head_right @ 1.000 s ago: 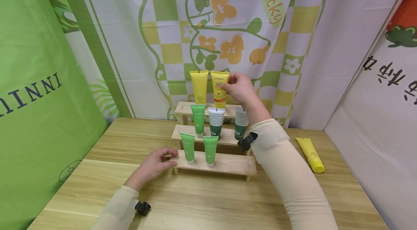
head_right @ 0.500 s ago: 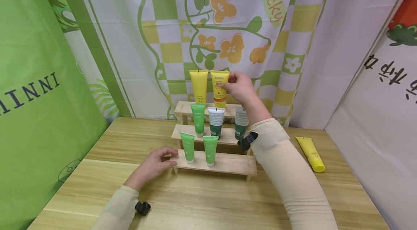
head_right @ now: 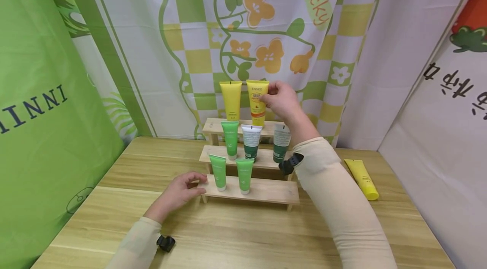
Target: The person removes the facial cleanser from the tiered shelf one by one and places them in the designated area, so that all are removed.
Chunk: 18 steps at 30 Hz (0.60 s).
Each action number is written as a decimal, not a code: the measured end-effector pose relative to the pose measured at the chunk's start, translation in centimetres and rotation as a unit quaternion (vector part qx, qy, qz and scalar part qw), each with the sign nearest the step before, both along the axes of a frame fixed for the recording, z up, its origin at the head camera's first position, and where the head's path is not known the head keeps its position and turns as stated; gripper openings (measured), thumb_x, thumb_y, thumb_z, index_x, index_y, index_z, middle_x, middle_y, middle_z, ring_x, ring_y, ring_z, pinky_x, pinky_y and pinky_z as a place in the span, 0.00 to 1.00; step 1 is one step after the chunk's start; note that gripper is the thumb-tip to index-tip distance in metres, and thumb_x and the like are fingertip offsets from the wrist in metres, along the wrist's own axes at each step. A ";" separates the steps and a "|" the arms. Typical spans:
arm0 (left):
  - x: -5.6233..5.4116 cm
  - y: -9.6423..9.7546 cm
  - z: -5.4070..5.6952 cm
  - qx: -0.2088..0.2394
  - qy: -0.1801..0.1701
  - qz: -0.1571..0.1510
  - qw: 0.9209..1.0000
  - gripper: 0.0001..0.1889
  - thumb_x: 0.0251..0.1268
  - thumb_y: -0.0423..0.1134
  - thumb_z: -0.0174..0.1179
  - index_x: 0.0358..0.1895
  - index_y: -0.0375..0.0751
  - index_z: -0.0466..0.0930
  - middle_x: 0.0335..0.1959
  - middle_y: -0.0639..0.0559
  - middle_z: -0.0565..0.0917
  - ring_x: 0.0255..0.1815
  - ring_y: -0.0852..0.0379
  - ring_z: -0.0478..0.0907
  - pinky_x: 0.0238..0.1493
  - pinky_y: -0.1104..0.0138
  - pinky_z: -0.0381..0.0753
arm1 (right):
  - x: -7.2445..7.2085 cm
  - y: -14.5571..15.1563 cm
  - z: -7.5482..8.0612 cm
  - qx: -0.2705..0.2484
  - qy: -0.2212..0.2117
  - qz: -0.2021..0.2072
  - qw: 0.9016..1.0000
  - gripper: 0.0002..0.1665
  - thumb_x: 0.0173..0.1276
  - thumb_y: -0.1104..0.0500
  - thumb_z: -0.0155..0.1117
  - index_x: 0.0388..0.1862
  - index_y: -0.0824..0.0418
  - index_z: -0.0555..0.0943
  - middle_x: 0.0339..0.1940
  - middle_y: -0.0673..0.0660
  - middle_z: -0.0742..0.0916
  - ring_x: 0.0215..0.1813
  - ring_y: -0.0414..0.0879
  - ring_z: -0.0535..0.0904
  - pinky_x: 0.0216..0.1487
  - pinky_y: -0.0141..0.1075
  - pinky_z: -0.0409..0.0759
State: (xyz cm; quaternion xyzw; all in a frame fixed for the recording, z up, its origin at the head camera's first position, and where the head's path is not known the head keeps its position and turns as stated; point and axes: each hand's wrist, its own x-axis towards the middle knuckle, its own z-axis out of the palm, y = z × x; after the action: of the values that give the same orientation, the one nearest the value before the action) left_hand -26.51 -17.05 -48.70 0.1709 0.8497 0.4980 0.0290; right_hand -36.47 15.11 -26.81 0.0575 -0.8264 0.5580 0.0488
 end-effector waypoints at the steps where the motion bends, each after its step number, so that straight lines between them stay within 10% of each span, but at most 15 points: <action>1: 0.0 0.0 0.0 0.000 0.001 0.000 1.000 0.13 0.60 0.37 0.69 0.48 0.46 0.82 0.52 0.51 0.83 0.58 0.48 0.77 0.62 0.53 0.75 | 0.0 0.1 0.1 0.000 0.001 0.001 1.000 0.21 0.69 0.62 0.64 0.58 0.69 0.72 0.52 0.62 0.79 0.53 0.53 0.77 0.53 0.45 0.81; 18: -0.1 0.0 -0.1 0.004 0.006 -0.004 1.000 0.13 0.60 0.36 0.69 0.48 0.45 0.82 0.52 0.52 0.83 0.58 0.48 0.77 0.63 0.53 0.74 | 0.8 1.1 0.9 -0.010 0.004 -0.002 1.000 0.22 0.69 0.63 0.64 0.58 0.70 0.72 0.51 0.61 0.79 0.51 0.51 0.77 0.50 0.39 0.81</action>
State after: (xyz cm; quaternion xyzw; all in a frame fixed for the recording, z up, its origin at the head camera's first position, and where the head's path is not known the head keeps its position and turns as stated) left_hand -26.60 -17.06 -48.76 0.1774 0.8473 0.5000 0.0248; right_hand -35.71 16.25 -25.95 0.0579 -0.8205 0.5662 0.0538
